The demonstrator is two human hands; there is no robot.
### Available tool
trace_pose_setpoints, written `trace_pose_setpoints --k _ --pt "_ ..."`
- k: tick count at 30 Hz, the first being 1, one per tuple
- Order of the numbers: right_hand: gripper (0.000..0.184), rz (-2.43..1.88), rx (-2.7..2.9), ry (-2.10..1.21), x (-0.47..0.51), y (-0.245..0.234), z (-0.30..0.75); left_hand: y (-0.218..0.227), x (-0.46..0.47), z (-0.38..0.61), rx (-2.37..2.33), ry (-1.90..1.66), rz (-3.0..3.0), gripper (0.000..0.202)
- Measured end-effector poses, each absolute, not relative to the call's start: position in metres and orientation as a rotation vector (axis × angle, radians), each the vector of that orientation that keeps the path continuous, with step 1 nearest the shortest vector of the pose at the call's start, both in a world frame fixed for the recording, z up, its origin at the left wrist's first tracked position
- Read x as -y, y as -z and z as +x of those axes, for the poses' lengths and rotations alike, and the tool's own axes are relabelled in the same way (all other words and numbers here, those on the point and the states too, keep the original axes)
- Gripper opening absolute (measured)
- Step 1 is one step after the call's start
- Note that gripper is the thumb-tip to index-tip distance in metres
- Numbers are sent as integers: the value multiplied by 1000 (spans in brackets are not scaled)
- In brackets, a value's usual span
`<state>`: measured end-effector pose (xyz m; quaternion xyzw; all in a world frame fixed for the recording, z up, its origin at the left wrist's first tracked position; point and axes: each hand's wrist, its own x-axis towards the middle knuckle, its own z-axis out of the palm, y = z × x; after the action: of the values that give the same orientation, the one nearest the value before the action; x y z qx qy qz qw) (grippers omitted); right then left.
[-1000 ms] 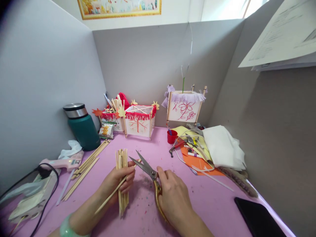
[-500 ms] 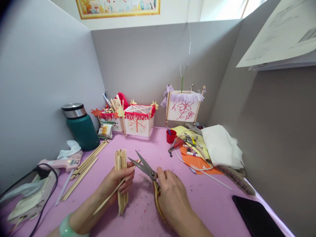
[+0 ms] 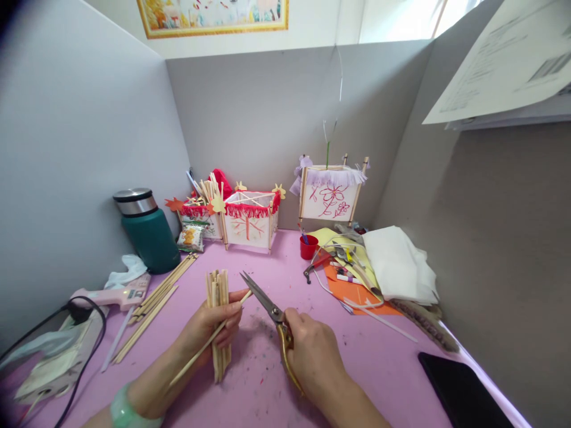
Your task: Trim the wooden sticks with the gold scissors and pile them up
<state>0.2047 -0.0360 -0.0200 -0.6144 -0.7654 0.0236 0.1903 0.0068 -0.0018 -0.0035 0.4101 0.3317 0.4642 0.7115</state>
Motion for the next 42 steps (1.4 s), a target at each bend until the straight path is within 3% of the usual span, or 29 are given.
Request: trace_pose_setpoints --k 11,18,25,42 --pt "45 -1677 2182 -3 38 19 204 9 -1 10 -747 -1053 875 21" --pt "36 -1739 2184 -9 39 16 200 7 2 11 -792 -1069 958 25" --pt "15 -1770 2171 -86 40 13 200 8 1 10 -823 -1085 1031 28" --pt "13 -1789 2148 -40 37 22 202 6 1 8 -842 -1048 982 47"
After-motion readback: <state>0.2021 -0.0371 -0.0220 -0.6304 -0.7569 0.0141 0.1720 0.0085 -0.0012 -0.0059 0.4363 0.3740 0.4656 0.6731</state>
